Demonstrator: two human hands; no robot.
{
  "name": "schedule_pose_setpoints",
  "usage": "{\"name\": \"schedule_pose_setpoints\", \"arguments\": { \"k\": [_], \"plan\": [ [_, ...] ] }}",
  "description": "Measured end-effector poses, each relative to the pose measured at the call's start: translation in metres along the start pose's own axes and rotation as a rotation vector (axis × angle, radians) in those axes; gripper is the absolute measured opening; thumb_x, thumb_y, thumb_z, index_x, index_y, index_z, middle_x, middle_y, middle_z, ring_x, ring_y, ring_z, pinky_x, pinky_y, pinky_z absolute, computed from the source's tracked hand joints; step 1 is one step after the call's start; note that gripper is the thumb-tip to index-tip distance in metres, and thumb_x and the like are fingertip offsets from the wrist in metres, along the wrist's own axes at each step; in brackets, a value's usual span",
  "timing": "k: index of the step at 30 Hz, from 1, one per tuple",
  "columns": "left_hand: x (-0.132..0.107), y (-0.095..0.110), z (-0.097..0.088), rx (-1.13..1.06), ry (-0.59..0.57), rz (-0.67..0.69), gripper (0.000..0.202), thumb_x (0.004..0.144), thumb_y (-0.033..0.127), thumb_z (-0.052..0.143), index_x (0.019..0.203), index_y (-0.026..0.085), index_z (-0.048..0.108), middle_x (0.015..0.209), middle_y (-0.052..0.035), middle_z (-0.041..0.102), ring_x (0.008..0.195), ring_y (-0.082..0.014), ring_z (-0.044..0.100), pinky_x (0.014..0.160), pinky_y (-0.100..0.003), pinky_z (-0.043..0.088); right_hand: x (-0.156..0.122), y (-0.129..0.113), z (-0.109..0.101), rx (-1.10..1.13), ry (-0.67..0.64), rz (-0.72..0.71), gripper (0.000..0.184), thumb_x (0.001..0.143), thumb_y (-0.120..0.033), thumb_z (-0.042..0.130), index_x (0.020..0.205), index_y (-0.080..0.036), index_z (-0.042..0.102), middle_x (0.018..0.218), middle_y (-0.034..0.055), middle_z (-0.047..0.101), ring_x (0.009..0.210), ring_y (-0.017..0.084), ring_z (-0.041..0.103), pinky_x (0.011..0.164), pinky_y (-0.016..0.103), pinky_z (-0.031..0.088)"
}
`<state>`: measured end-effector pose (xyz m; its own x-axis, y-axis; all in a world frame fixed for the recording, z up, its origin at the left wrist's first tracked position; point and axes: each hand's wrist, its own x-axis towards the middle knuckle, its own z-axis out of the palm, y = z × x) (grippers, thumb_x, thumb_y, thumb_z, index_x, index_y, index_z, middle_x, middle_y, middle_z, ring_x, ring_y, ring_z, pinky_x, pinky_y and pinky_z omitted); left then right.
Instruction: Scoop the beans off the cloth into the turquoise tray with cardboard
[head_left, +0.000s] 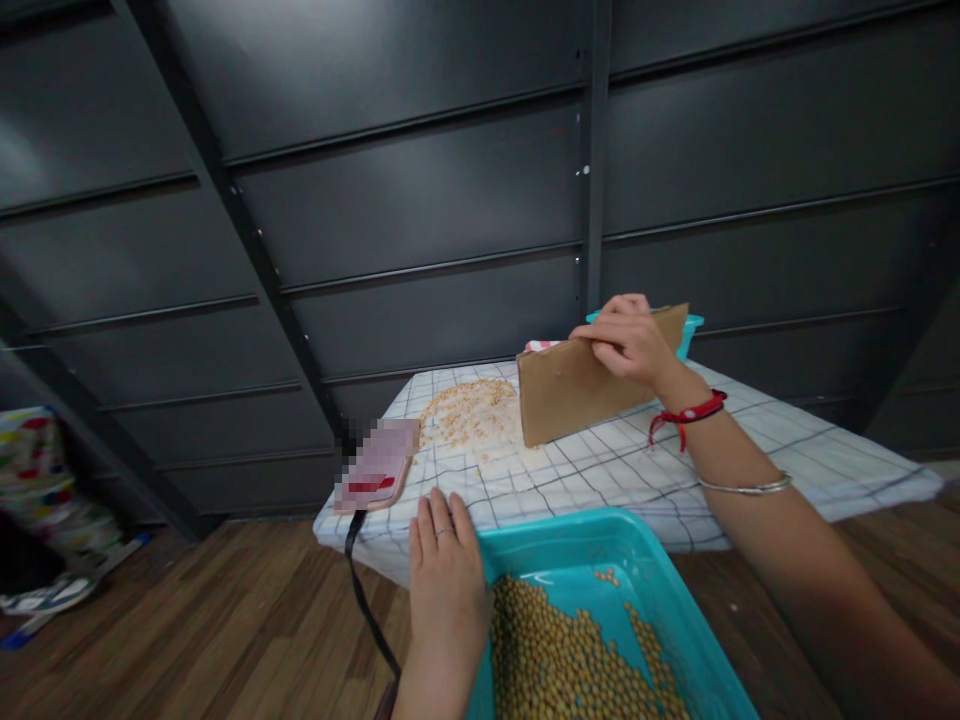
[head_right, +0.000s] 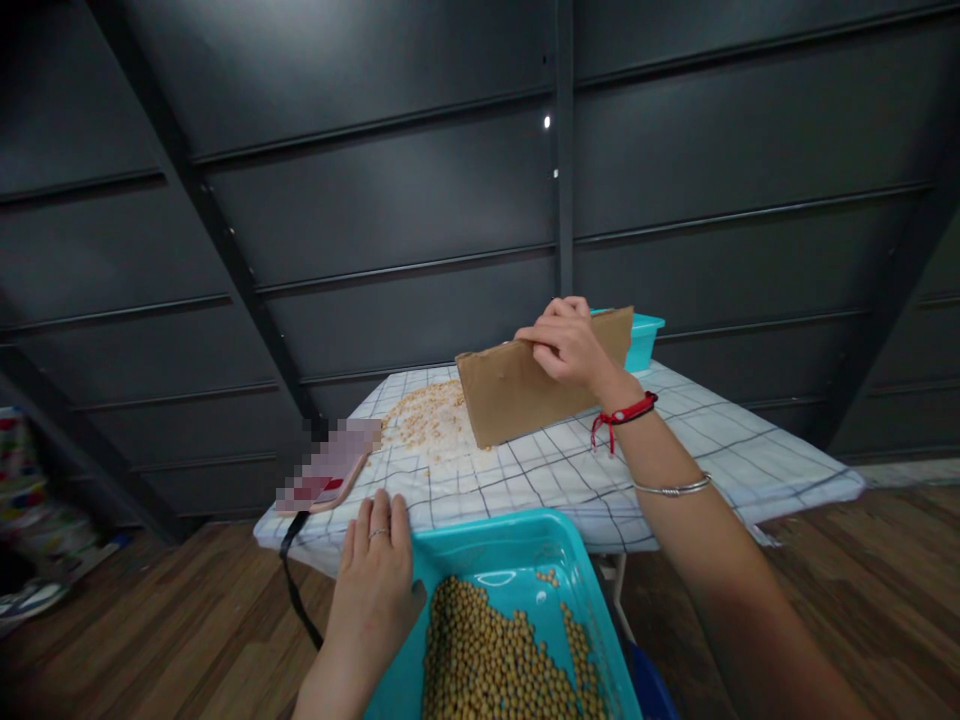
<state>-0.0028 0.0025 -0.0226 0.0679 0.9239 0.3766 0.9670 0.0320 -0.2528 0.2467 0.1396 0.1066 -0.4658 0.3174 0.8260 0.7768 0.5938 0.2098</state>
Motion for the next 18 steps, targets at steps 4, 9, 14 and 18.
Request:
{"name": "schedule_pose_setpoints", "arguments": {
  "k": [4, 9, 14, 18],
  "plan": [
    [-0.001, 0.0, 0.009, -0.038, 0.054, 0.001, 0.061, 0.063, 0.003, 0.044, 0.123, 0.0, 0.043, 0.131, -0.0267, 0.042, 0.122, -0.0345, 0.037, 0.099, -0.046, 0.036, 0.0, 0.001, 0.001, -0.001, 0.009, -0.002, 0.033, 0.073, -0.021, 0.035, 0.083, -0.025, 0.067, 0.065, 0.0007, 0.061, 0.073, 0.019, 0.047, 0.077, 0.043, 0.029],
    [-0.003, 0.001, 0.023, -0.035, 0.121, -0.031, 0.062, 0.063, 0.002, 0.044, 0.125, 0.002, 0.042, 0.132, -0.0248, 0.042, 0.124, -0.0332, 0.035, 0.101, -0.047, 0.032, -0.001, 0.003, 0.003, 0.001, 0.025, 0.007, 0.033, 0.072, -0.021, 0.036, 0.082, -0.027, 0.067, 0.064, -0.0002, 0.061, 0.073, 0.019, 0.048, 0.077, 0.041, 0.028],
    [-0.004, 0.0, 0.022, -0.017, 0.107, -0.002, 0.063, 0.064, 0.006, 0.045, 0.126, 0.001, 0.04, 0.132, -0.0255, 0.042, 0.125, -0.0337, 0.034, 0.1, -0.047, 0.033, -0.001, 0.001, 0.0, 0.011, 0.031, -0.006, 0.033, 0.071, -0.022, 0.035, 0.079, -0.025, 0.067, 0.063, 0.0002, 0.061, 0.071, 0.019, 0.048, 0.075, 0.04, 0.03],
    [-0.005, -0.002, 0.018, 0.012, 0.097, 0.025, 0.063, 0.063, 0.007, 0.046, 0.125, -0.001, 0.04, 0.132, -0.0261, 0.042, 0.123, -0.0349, 0.036, 0.099, -0.046, 0.034, 0.0, -0.004, -0.004, 0.023, 0.025, -0.021, 0.032, 0.071, -0.022, 0.036, 0.078, -0.024, 0.067, 0.063, 0.0007, 0.061, 0.07, 0.019, 0.048, 0.075, 0.04, 0.031]
  ]
}}
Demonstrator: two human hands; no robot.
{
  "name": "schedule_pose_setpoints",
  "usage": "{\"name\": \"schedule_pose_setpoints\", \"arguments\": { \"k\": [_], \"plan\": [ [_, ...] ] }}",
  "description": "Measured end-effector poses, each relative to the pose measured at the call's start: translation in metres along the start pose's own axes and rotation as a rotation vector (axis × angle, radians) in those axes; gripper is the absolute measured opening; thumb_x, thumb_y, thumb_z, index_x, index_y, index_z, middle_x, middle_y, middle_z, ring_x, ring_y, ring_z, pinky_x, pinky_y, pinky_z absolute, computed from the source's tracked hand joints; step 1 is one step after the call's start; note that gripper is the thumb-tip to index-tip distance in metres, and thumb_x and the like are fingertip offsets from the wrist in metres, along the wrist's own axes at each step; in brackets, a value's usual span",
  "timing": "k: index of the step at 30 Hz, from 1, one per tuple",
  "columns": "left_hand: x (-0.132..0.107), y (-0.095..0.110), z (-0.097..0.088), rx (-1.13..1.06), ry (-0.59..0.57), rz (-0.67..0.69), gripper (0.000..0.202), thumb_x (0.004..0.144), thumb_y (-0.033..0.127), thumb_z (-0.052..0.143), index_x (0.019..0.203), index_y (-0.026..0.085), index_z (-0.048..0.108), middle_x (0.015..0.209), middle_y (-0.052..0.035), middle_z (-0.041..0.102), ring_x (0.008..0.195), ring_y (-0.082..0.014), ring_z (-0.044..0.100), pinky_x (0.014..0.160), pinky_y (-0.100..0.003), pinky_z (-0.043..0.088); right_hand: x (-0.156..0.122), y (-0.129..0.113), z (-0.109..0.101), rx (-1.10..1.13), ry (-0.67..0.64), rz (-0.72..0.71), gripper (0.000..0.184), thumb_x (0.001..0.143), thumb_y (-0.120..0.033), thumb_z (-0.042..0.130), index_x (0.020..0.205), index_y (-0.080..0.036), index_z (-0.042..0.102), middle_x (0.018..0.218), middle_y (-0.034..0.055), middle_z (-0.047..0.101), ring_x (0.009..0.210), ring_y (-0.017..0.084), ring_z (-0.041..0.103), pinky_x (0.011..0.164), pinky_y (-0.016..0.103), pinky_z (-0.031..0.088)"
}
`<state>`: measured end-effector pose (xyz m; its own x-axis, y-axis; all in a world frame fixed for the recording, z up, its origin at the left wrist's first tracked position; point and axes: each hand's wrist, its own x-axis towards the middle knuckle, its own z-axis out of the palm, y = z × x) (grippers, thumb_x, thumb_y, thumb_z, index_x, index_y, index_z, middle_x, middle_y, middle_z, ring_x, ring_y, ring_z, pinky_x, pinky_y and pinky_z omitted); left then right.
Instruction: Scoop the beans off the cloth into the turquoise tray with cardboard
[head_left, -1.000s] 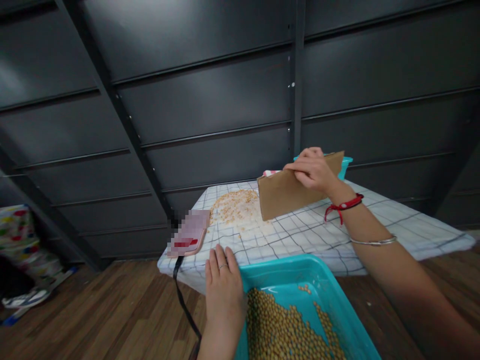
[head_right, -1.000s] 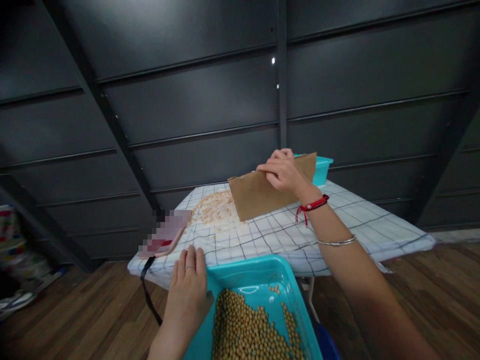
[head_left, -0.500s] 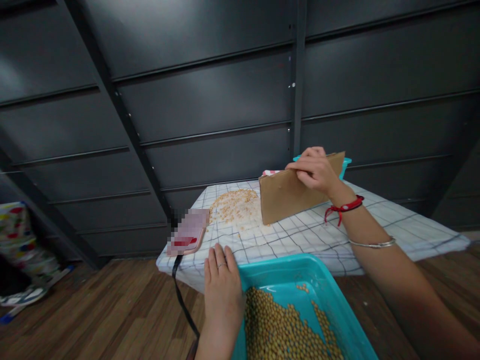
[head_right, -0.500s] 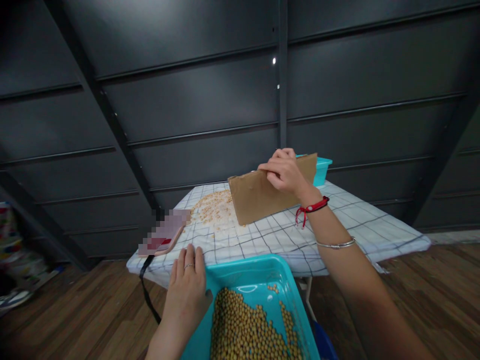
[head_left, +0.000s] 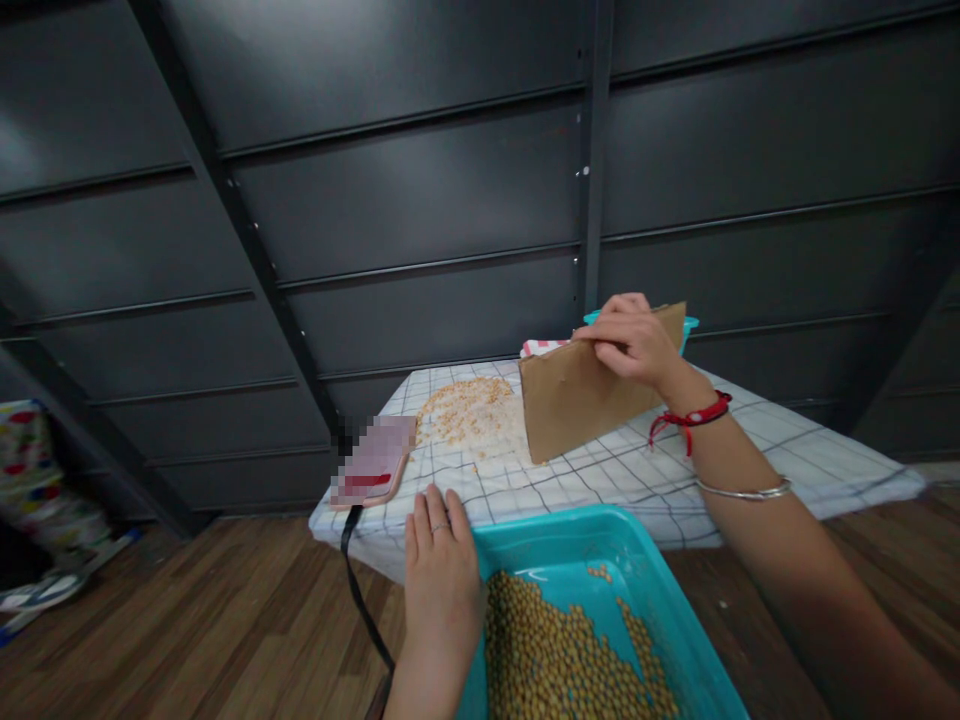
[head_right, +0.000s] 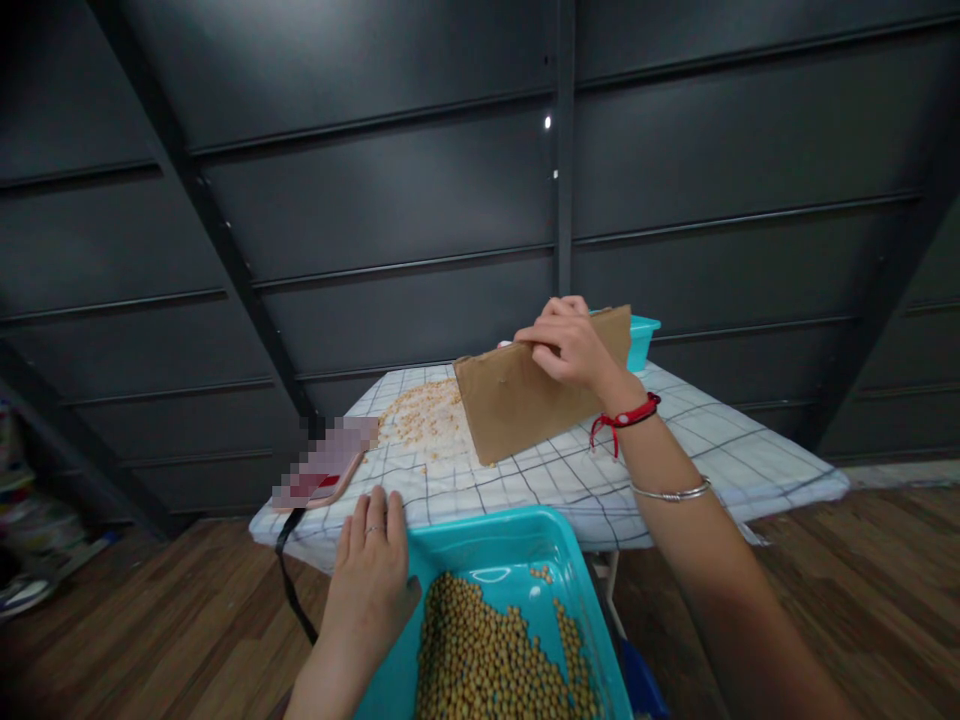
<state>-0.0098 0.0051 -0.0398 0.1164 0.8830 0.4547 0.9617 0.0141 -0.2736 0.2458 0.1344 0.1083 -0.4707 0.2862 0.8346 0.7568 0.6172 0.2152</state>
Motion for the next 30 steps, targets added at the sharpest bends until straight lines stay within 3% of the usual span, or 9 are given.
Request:
{"name": "schedule_pose_setpoints", "arguments": {
  "k": [7, 11, 16, 17, 20, 30],
  "plan": [
    [0.003, -0.001, -0.006, -0.02, -0.063, 0.006, 0.061, 0.064, 0.007, 0.045, 0.124, -0.001, 0.042, 0.131, -0.0261, 0.043, 0.122, -0.0344, 0.038, 0.098, -0.045, 0.037, 0.001, -0.01, -0.012, 0.027, -0.027, -0.031, 0.032, 0.07, -0.021, 0.036, 0.079, -0.025, 0.067, 0.065, 0.0008, 0.061, 0.071, 0.02, 0.049, 0.076, 0.041, 0.031],
    [0.004, 0.004, 0.001, -0.038, -0.014, -0.069, 0.06, 0.064, 0.004, 0.044, 0.124, 0.002, 0.043, 0.131, -0.0241, 0.044, 0.123, -0.0323, 0.037, 0.1, -0.046, 0.034, -0.003, -0.011, -0.021, -0.006, -0.079, -0.026, 0.032, 0.071, -0.022, 0.036, 0.081, -0.026, 0.066, 0.067, 0.001, 0.061, 0.073, 0.02, 0.049, 0.076, 0.041, 0.031],
    [0.002, 0.001, 0.008, -0.043, -0.005, -0.065, 0.061, 0.064, 0.004, 0.043, 0.124, 0.002, 0.042, 0.131, -0.0242, 0.045, 0.123, -0.0325, 0.037, 0.1, -0.047, 0.033, -0.014, -0.014, -0.032, -0.09, -0.108, -0.056, 0.031, 0.075, -0.021, 0.035, 0.084, -0.024, 0.064, 0.066, 0.0007, 0.06, 0.072, 0.019, 0.049, 0.074, 0.039, 0.031],
    [0.002, -0.001, 0.007, -0.051, -0.012, 0.009, 0.061, 0.064, 0.006, 0.043, 0.126, 0.001, 0.04, 0.131, -0.0251, 0.043, 0.123, -0.0332, 0.037, 0.099, -0.047, 0.035, -0.016, -0.015, -0.034, -0.111, -0.099, -0.064, 0.03, 0.076, -0.021, 0.035, 0.085, -0.024, 0.063, 0.065, 0.0006, 0.06, 0.072, 0.019, 0.049, 0.074, 0.039, 0.031],
    [0.002, -0.003, 0.002, -0.02, -0.007, 0.036, 0.062, 0.063, 0.007, 0.043, 0.125, -0.002, 0.04, 0.13, -0.0274, 0.043, 0.122, -0.0354, 0.038, 0.097, -0.047, 0.036, -0.024, -0.019, -0.043, -0.167, -0.057, -0.095, 0.027, 0.078, -0.02, 0.036, 0.086, -0.022, 0.062, 0.067, 0.0007, 0.061, 0.071, 0.018, 0.048, 0.075, 0.039, 0.031],
    [0.005, 0.006, -0.008, 0.074, -0.016, -0.026, 0.06, 0.061, 0.004, 0.039, 0.12, 0.002, 0.046, 0.127, -0.0223, 0.05, 0.118, -0.0302, 0.045, 0.095, -0.042, 0.039, -0.037, -0.036, -0.064, -0.186, -0.07, -0.191, 0.023, 0.08, -0.018, 0.041, 0.094, -0.025, 0.057, 0.074, 0.0011, 0.062, 0.074, 0.02, 0.048, 0.077, 0.041, 0.034]
  ]
}}
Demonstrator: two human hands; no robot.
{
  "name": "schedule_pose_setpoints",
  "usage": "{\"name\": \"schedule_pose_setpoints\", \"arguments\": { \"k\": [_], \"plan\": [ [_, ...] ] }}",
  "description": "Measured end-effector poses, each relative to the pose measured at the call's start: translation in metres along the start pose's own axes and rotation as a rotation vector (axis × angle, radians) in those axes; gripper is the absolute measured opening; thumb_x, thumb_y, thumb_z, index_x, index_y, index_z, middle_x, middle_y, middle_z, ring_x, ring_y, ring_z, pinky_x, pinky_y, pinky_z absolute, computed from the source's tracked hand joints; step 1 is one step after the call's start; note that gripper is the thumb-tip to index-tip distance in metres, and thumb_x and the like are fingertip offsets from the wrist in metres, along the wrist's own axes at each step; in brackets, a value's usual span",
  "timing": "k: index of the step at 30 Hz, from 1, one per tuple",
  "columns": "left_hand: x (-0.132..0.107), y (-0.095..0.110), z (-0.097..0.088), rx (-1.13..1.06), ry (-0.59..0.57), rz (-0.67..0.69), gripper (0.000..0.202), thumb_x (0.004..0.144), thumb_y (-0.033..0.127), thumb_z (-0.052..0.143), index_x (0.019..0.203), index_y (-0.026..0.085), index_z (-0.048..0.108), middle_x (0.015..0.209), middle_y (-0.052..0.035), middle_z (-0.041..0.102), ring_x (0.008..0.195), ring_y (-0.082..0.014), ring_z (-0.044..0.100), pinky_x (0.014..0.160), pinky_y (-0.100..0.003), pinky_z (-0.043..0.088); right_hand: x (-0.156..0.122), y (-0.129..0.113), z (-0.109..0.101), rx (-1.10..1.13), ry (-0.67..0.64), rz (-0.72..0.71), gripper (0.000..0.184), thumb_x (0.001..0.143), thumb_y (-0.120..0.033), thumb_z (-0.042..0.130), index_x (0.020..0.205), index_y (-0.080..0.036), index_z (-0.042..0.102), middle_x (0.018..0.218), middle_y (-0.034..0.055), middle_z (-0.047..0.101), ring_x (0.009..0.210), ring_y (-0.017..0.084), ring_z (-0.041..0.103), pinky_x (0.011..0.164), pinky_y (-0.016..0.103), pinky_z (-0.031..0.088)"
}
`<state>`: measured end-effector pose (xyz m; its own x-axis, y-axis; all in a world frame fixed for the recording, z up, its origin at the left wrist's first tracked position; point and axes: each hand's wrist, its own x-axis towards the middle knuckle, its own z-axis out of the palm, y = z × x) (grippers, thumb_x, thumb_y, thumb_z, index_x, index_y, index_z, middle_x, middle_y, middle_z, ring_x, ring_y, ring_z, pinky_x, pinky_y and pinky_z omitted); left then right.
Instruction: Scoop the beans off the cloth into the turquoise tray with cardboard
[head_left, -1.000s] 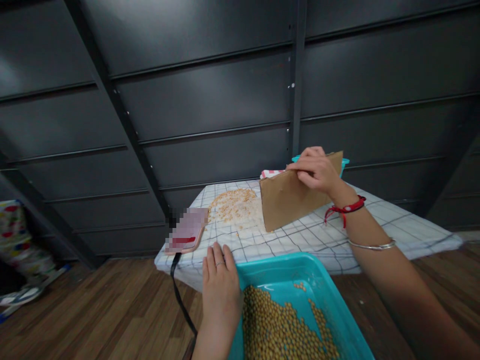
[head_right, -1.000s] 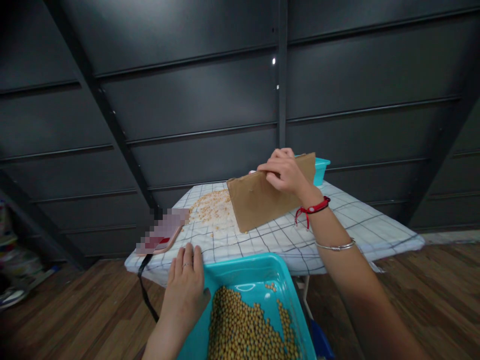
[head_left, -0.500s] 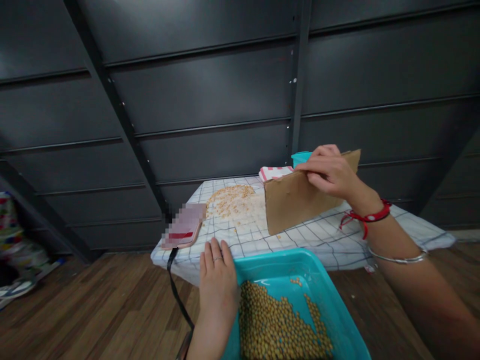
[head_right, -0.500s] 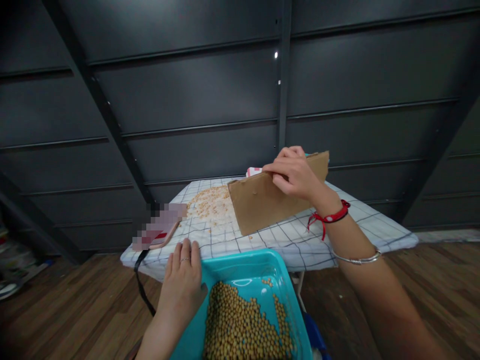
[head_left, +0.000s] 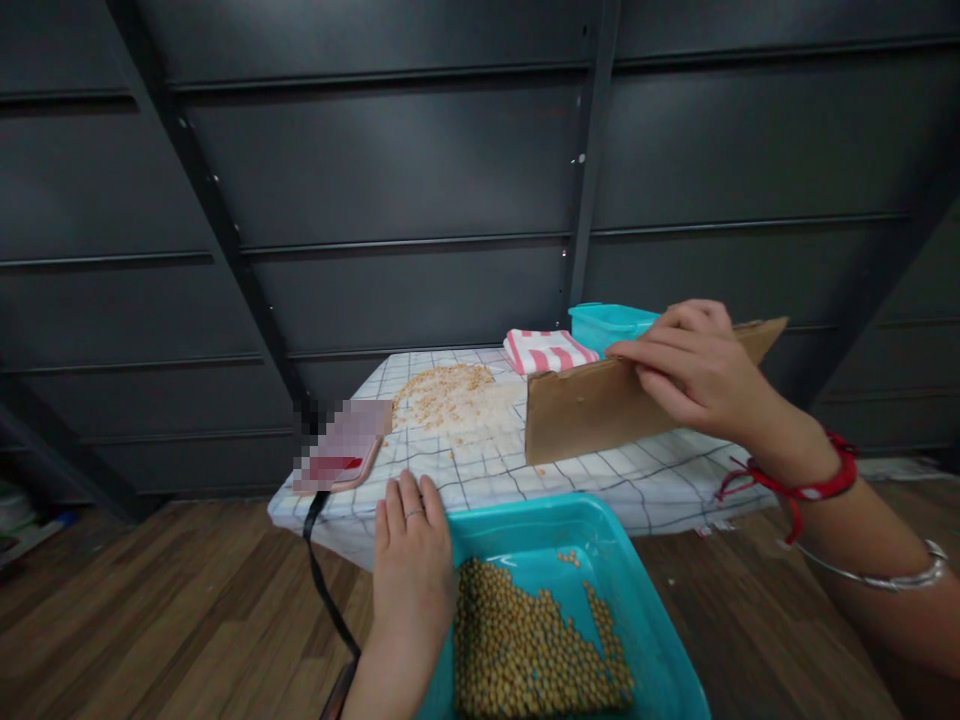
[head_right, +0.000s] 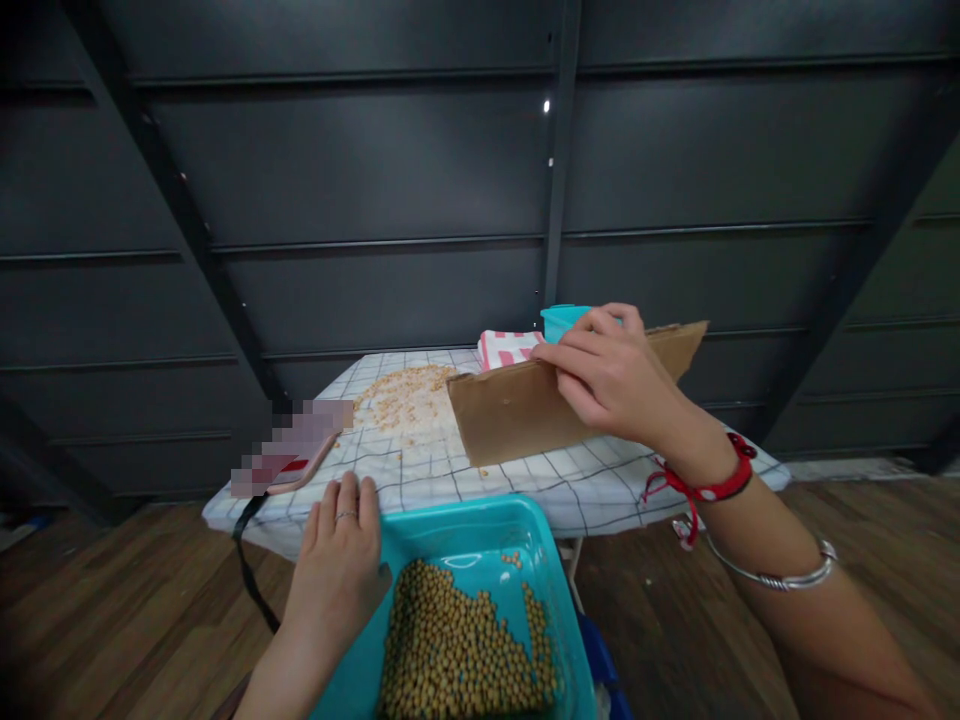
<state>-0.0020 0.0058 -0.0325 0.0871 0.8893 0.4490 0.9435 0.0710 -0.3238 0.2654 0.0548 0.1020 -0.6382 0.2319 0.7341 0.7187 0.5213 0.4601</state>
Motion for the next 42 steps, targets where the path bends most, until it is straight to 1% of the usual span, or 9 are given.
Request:
{"name": "schedule_pose_setpoints", "arguments": {
  "k": [4, 8, 14, 19, 24, 31, 34, 37, 42],
  "plan": [
    [0.0, 0.0, 0.0, 0.024, -0.005, 0.016, 0.059, 0.062, 0.006, 0.04, 0.12, 0.0, 0.045, 0.128, -0.0229, 0.049, 0.118, -0.0315, 0.044, 0.095, -0.042, 0.039, -0.004, 0.002, 0.001, 0.041, -0.031, -0.035, 0.025, 0.081, -0.018, 0.039, 0.098, -0.02, 0.058, 0.076, 0.0034, 0.061, 0.078, 0.02, 0.049, 0.075, 0.04, 0.037],
    [0.0, 0.0, 0.001, 0.061, -0.013, 0.023, 0.059, 0.062, 0.008, 0.043, 0.121, 0.0, 0.045, 0.128, -0.0234, 0.048, 0.118, -0.0333, 0.044, 0.095, -0.041, 0.038, -0.011, 0.006, -0.003, 0.052, -0.112, -0.04, 0.026, 0.085, -0.02, 0.036, 0.1, -0.019, 0.057, 0.081, 0.0044, 0.06, 0.08, 0.02, 0.049, 0.076, 0.038, 0.038],
    [-0.001, 0.002, 0.008, 0.053, 0.035, 0.02, 0.06, 0.06, 0.006, 0.041, 0.119, 0.0, 0.046, 0.127, -0.0236, 0.049, 0.118, -0.0336, 0.044, 0.095, -0.042, 0.038, -0.023, 0.005, -0.018, 0.027, -0.18, -0.125, 0.031, 0.08, -0.009, 0.036, 0.106, -0.02, 0.049, 0.086, 0.0045, 0.061, 0.082, 0.018, 0.052, 0.083, 0.039, 0.037],
    [-0.001, 0.001, 0.011, 0.018, 0.06, 0.039, 0.06, 0.061, 0.007, 0.042, 0.121, -0.001, 0.045, 0.127, -0.024, 0.048, 0.118, -0.0341, 0.043, 0.095, -0.044, 0.038, -0.028, -0.001, -0.026, 0.003, -0.162, -0.181, 0.036, 0.077, -0.003, 0.039, 0.108, -0.019, 0.046, 0.083, 0.0033, 0.062, 0.078, 0.016, 0.055, 0.086, 0.039, 0.037],
    [0.0, 0.0, 0.002, 0.035, -0.001, 0.038, 0.058, 0.062, 0.007, 0.042, 0.12, -0.001, 0.047, 0.127, -0.0242, 0.049, 0.117, -0.0343, 0.045, 0.094, -0.042, 0.04, -0.031, -0.002, -0.029, -0.043, -0.126, -0.169, 0.041, 0.074, 0.0, 0.038, 0.109, -0.019, 0.046, 0.085, 0.0032, 0.063, 0.078, 0.015, 0.056, 0.086, 0.038, 0.038],
    [0.001, 0.0, -0.002, 0.051, -0.044, 0.037, 0.059, 0.063, 0.009, 0.045, 0.121, -0.001, 0.046, 0.128, -0.0236, 0.047, 0.118, -0.0346, 0.043, 0.094, -0.042, 0.04, -0.032, -0.005, -0.039, -0.058, -0.169, -0.185, 0.04, 0.074, 0.001, 0.038, 0.108, -0.018, 0.047, 0.085, 0.0034, 0.061, 0.079, 0.015, 0.054, 0.087, 0.039, 0.039],
    [0.001, -0.001, -0.003, 0.051, -0.062, 0.041, 0.06, 0.063, 0.009, 0.045, 0.122, -0.001, 0.045, 0.129, -0.0242, 0.046, 0.118, -0.035, 0.042, 0.095, -0.042, 0.039, -0.03, -0.01, -0.045, -0.036, -0.168, -0.181, 0.04, 0.075, 0.002, 0.039, 0.109, -0.017, 0.046, 0.086, 0.0047, 0.06, 0.081, 0.014, 0.053, 0.088, 0.04, 0.039],
    [0.001, 0.0, -0.004, 0.048, -0.068, 0.034, 0.059, 0.063, 0.008, 0.045, 0.122, -0.001, 0.045, 0.129, -0.0243, 0.046, 0.118, -0.0348, 0.042, 0.095, -0.042, 0.039, -0.027, -0.017, -0.049, 0.005, -0.134, -0.188, 0.039, 0.074, 0.004, 0.041, 0.109, -0.014, 0.046, 0.084, 0.0063, 0.059, 0.08, 0.015, 0.052, 0.086, 0.042, 0.04],
    [0.0, -0.001, -0.003, 0.043, -0.035, 0.029, 0.057, 0.063, 0.006, 0.043, 0.12, 0.0, 0.047, 0.128, -0.0224, 0.048, 0.117, -0.0333, 0.044, 0.094, -0.041, 0.04, -0.022, -0.03, -0.054, 0.05, -0.124, -0.162, 0.037, 0.076, 0.003, 0.044, 0.11, -0.013, 0.046, 0.087, 0.0075, 0.059, 0.081, 0.015, 0.052, 0.087, 0.043, 0.04]
  ]
}}
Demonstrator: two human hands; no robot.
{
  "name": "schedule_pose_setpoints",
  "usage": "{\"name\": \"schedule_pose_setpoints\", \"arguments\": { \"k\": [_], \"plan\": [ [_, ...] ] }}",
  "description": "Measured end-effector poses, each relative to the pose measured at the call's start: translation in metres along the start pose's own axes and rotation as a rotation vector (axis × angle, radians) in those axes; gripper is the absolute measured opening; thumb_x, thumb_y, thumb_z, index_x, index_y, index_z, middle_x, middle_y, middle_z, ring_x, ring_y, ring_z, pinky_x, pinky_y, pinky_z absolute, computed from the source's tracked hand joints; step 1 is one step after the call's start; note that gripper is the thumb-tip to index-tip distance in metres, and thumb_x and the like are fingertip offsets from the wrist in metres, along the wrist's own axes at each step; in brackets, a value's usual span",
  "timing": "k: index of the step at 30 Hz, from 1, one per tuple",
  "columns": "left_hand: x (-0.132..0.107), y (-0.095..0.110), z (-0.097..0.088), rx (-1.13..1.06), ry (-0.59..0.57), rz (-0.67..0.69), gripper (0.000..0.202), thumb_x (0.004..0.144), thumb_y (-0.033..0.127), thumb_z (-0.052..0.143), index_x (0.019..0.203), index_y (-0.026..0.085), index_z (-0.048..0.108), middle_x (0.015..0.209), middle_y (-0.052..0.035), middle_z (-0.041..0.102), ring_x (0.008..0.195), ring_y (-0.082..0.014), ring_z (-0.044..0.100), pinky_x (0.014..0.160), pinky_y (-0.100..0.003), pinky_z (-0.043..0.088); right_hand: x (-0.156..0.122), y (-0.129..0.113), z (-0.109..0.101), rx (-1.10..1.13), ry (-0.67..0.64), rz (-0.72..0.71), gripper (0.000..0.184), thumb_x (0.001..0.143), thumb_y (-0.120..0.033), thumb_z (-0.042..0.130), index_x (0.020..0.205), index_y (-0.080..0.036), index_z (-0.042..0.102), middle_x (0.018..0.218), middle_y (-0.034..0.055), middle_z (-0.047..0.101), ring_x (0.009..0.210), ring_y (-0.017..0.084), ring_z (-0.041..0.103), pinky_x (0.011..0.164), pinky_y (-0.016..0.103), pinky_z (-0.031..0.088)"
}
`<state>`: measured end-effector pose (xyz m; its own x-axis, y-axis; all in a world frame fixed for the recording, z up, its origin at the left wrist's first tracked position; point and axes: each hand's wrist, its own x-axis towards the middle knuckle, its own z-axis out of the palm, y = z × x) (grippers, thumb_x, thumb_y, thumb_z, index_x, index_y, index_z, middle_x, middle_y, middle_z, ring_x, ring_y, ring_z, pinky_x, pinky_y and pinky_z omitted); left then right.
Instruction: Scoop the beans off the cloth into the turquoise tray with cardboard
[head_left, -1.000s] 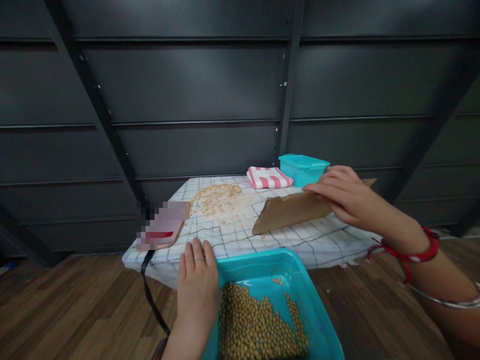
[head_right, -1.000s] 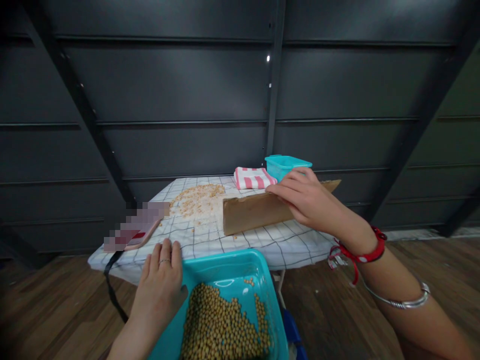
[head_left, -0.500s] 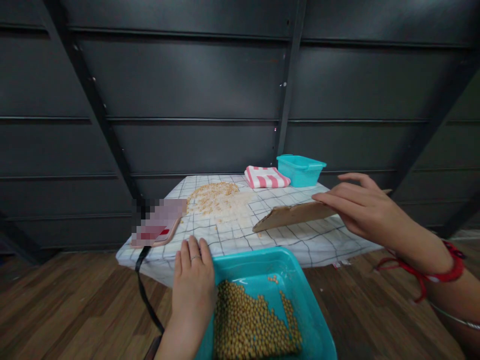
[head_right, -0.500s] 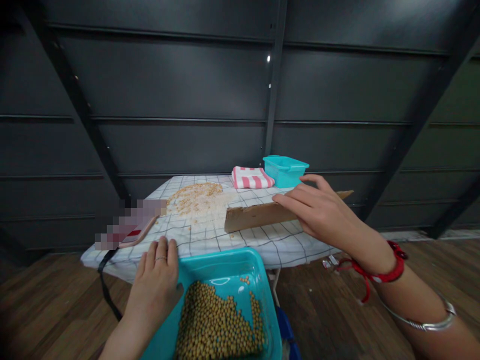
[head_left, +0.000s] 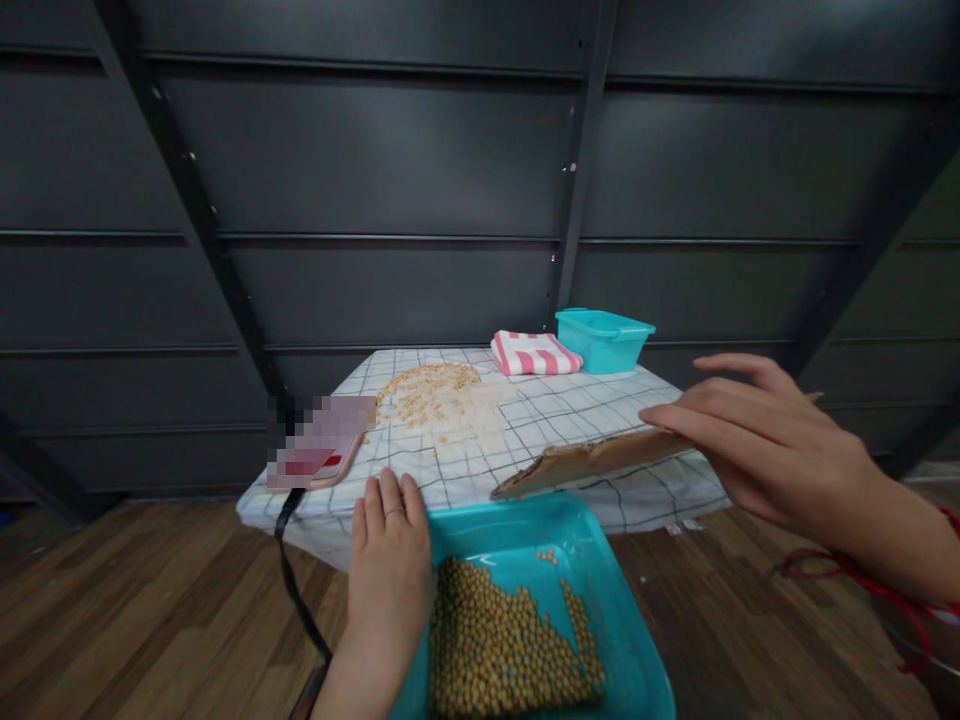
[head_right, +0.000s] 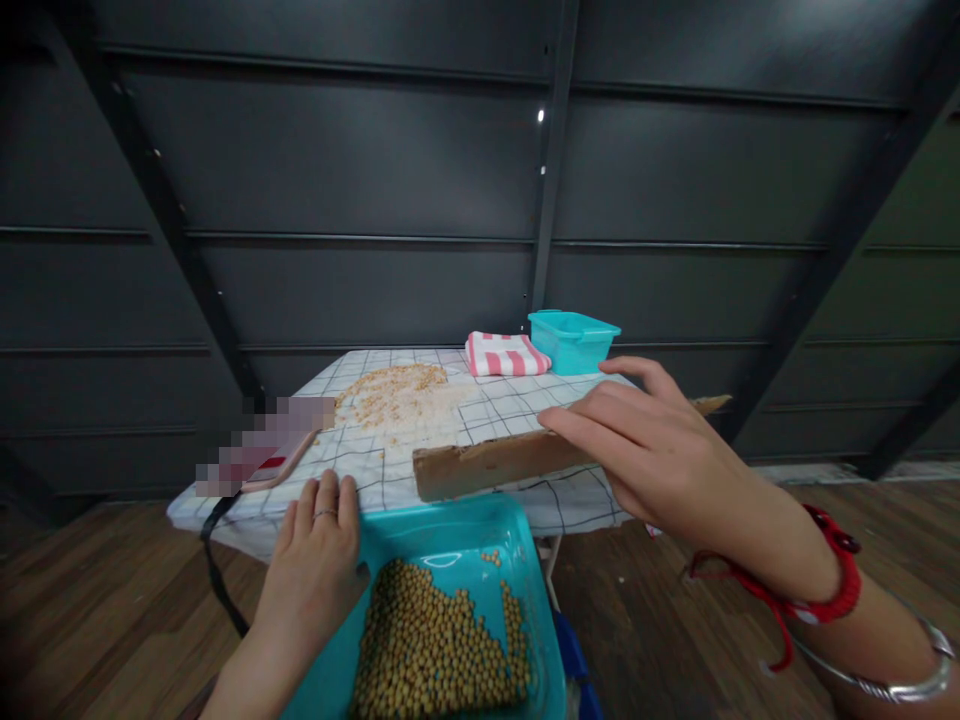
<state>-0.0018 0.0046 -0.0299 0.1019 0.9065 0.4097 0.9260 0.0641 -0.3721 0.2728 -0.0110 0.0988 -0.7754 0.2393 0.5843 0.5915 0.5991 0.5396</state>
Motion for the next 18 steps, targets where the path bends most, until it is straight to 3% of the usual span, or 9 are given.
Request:
{"name": "schedule_pose_setpoints", "arguments": {
  "k": [10, 18],
  "plan": [
    [0.002, -0.002, -0.004, -0.043, -0.045, 0.001, 0.058, 0.063, 0.004, 0.043, 0.121, -0.001, 0.046, 0.129, -0.0245, 0.046, 0.119, -0.0345, 0.042, 0.095, -0.042, 0.04, 0.007, -0.002, -0.006, -0.115, 0.073, 0.002, 0.038, 0.074, 0.004, 0.044, 0.108, -0.013, 0.047, 0.082, 0.0072, 0.061, 0.073, 0.015, 0.052, 0.084, 0.042, 0.04],
    [0.0, -0.006, -0.003, -0.033, -0.002, -0.018, 0.055, 0.066, 0.004, 0.041, 0.121, 0.002, 0.047, 0.128, -0.0227, 0.048, 0.117, -0.0325, 0.044, 0.094, -0.042, 0.041, 0.034, 0.006, 0.042, -0.25, 0.127, -0.008, 0.035, 0.072, 0.003, 0.038, 0.099, -0.016, 0.051, 0.074, 0.0019, 0.062, 0.07, 0.014, 0.052, 0.082, 0.037, 0.037]
  ]
}}
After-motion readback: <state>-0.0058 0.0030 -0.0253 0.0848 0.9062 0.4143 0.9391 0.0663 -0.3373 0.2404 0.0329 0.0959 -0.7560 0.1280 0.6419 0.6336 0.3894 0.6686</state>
